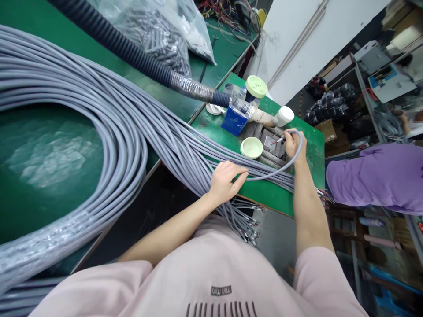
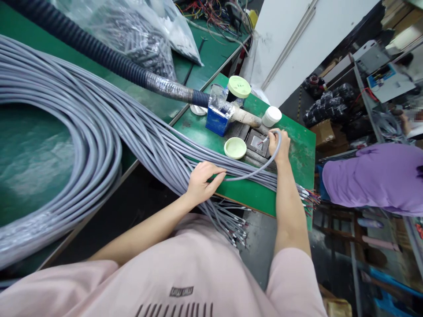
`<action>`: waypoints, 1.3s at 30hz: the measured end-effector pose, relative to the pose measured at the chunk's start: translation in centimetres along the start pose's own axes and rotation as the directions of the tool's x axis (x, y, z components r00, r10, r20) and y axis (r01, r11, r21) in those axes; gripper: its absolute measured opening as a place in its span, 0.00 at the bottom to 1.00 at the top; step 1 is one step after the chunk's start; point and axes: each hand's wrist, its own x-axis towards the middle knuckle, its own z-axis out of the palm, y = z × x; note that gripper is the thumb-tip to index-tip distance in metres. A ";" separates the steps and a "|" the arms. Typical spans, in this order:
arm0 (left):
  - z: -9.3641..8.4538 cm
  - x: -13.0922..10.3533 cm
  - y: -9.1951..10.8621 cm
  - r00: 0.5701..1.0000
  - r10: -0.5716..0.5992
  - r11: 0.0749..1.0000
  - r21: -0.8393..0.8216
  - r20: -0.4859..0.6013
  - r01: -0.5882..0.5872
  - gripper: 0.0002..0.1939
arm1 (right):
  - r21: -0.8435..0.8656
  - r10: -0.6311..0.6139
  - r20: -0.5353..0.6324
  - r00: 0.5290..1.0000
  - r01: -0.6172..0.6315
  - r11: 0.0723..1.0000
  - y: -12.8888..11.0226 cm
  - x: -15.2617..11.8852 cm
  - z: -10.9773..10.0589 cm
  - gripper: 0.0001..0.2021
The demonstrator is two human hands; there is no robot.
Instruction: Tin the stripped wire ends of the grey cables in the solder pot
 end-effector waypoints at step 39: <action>0.1 -1.8 5.2 0.832 -0.083 0.643 -0.608 0.548 0.466 0.23 | 0.135 -0.527 -0.024 0.849 0.526 0.840 -12.9 -22.9 -9.4 0.21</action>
